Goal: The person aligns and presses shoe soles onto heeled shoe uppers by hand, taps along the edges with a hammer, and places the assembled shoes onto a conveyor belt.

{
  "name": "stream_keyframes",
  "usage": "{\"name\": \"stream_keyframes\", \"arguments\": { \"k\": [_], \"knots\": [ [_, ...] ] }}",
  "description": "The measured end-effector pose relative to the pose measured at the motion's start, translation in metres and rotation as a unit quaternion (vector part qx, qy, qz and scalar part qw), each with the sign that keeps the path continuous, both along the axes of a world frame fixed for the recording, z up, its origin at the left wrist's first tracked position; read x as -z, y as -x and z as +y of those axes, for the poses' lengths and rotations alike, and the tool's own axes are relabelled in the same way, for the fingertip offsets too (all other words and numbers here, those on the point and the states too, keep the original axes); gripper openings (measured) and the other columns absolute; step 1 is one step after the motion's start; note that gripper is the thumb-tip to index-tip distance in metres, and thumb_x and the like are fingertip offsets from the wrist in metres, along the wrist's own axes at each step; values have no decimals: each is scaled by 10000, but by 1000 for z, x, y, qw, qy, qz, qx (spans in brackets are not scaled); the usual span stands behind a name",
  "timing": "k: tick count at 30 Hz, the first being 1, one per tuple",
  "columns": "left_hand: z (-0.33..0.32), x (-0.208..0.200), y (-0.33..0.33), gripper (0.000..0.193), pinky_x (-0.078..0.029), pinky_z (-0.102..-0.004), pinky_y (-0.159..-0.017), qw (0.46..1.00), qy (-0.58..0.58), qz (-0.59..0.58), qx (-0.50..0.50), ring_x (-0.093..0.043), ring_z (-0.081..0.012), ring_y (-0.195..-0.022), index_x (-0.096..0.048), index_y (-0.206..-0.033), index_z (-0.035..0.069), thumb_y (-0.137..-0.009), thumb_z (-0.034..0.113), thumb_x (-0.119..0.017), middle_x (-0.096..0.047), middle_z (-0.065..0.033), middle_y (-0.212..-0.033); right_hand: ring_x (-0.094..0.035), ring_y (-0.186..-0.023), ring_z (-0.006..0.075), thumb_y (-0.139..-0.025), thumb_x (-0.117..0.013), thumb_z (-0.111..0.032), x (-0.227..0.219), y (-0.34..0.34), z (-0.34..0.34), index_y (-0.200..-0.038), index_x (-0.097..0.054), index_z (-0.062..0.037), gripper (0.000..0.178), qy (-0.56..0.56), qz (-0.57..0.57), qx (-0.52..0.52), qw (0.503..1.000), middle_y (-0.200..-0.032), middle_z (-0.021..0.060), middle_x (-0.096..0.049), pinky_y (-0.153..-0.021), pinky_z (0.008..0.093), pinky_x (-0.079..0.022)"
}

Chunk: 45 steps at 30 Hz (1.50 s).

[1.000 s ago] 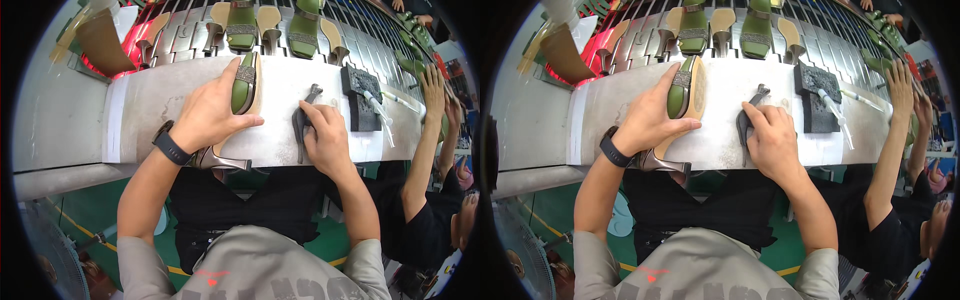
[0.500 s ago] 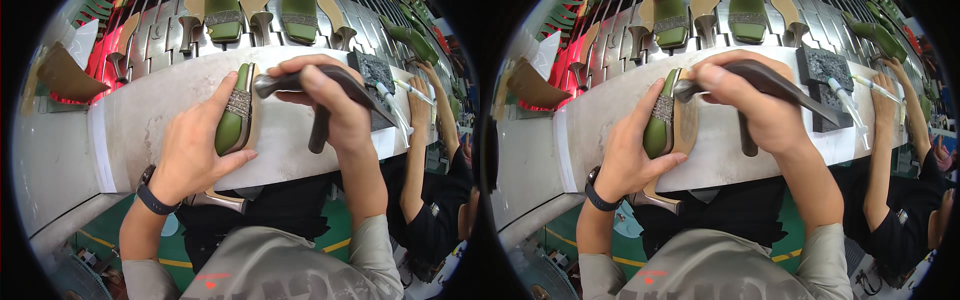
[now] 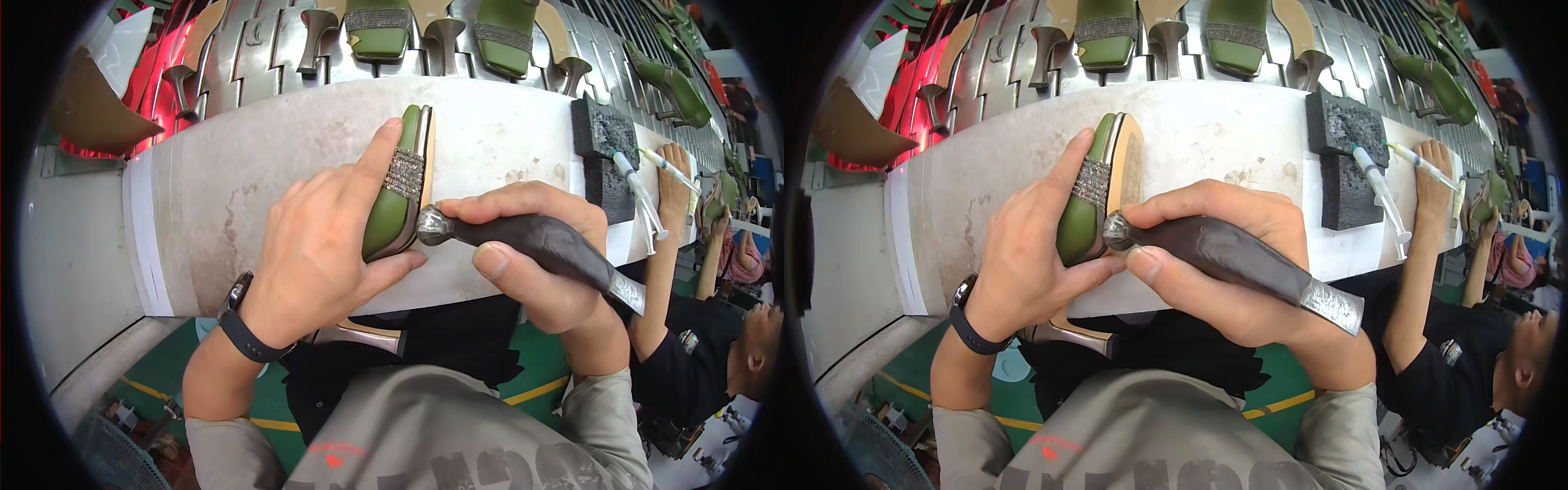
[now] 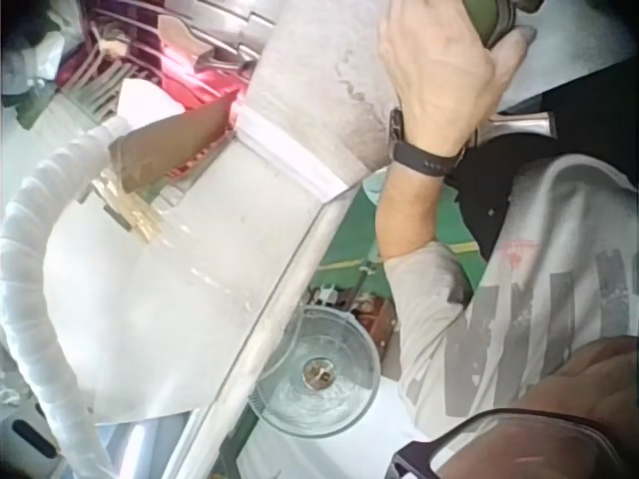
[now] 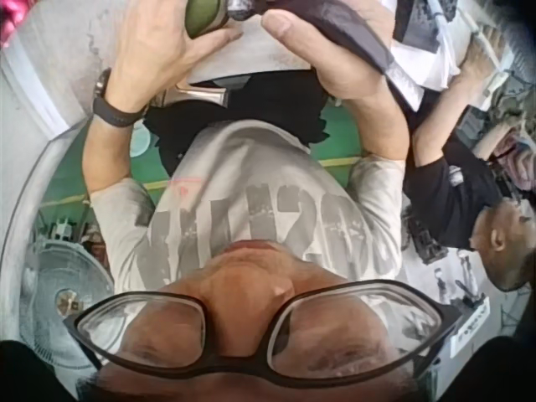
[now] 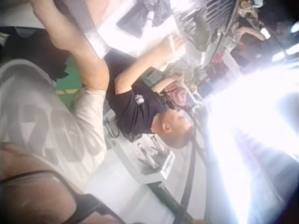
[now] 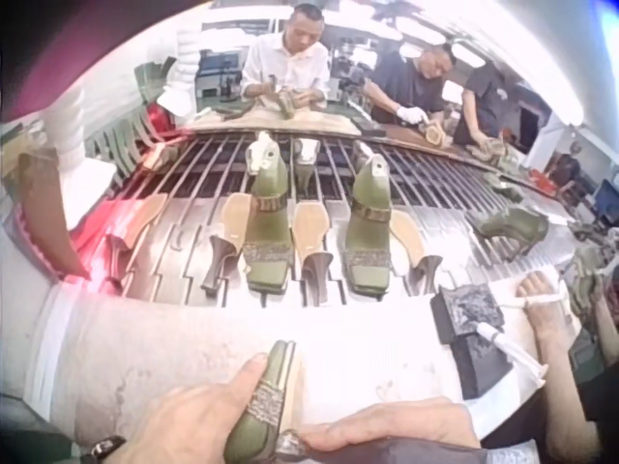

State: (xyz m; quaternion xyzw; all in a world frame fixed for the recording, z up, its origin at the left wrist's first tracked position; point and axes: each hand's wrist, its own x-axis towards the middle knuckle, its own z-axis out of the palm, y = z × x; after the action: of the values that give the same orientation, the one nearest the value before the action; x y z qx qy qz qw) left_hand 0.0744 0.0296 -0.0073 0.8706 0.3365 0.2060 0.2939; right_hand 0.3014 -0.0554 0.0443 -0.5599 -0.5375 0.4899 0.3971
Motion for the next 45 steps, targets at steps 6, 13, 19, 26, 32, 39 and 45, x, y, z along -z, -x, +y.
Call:
{"name": "stream_keyframes", "arguments": {
  "k": [6, 13, 19, 26, 32, 39, 45],
  "knots": [
    [0, -4, 4, 1176, -522, -476, -852, 1000, 2, 2, 11, -666, -416, -938, -337, -1623, 21, -633, 178, -953, -694, -197, -1038, -731, -1076, 268, -913, -697, -131, -3, 6, 19, -1121, -684, 101, 312, 0, 6, 59, 998, -1129, 244, -759, -1024, 381, -545],
    [2, -3, 5, 1178, -517, -472, -819, 1000, 7, 10, 14, -658, -413, -903, -346, -1618, 18, -625, 184, -956, -679, -193, -996, -735, -885, 147, -934, -753, -218, 14, -11, 88, -1040, -767, 6, 248, -28, 65, 119, 990, -951, 76, -772, -825, 283, -589],
    [0, 6, 15, 1155, -520, -472, -795, 1000, -15, -20, 1, -649, -413, -871, -359, -1611, 24, -635, 184, -954, -669, -186, -967, -700, -857, 89, -916, -774, -163, 5, -5, 52, -1051, -755, 32, 238, -43, -6, 3, 999, -940, 70, -775, -780, 249, -548],
    [-1, 2, 15, 1154, -519, -472, -837, 1000, 1, 4, 1, -654, -383, -927, -346, -1616, 33, -643, 176, -950, -682, -169, -1035, -676, -712, 84, -901, -778, -55, 6, 18, 19, -1154, -721, 30, 273, -206, -154, 3, 966, -875, 88, -770, -644, 228, -530],
    [-3, 1, 21, 1140, -520, -472, -837, 1000, -15, 16, 0, -648, -389, -936, -337, -1619, 36, -667, 203, -942, -683, -159, -1050, -708, -858, 113, -947, -737, -136, 12, 15, 47, -1103, -734, 42, 236, -129, -38, 65, 989, -953, 108, -778, -773, 266, -561],
    [-4, 5, 19, 1128, -540, -479, -828, 1000, -17, 13, -8, -664, -409, -976, -347, -1617, 71, -671, 232, -940, -700, -194, -1104, -737, -912, 161, -944, -726, -194, -1, 9, 55, -1072, -749, 39, 266, -39, 13, 37, 998, -974, 129, -781, -854, 302, -594],
    [-4, 10, 18, 1091, -554, -481, -834, 1000, -15, -9, -15, -676, -422, -974, -387, -1593, 70, -665, 220, -940, -704, -214, -1138, -772, -894, 228, -832, -814, -62, 2, 29, 0, -1089, -730, 46, 291, -204, -207, -30, 956, -996, 182, -780, -808, 332, -608]
  ]
}}
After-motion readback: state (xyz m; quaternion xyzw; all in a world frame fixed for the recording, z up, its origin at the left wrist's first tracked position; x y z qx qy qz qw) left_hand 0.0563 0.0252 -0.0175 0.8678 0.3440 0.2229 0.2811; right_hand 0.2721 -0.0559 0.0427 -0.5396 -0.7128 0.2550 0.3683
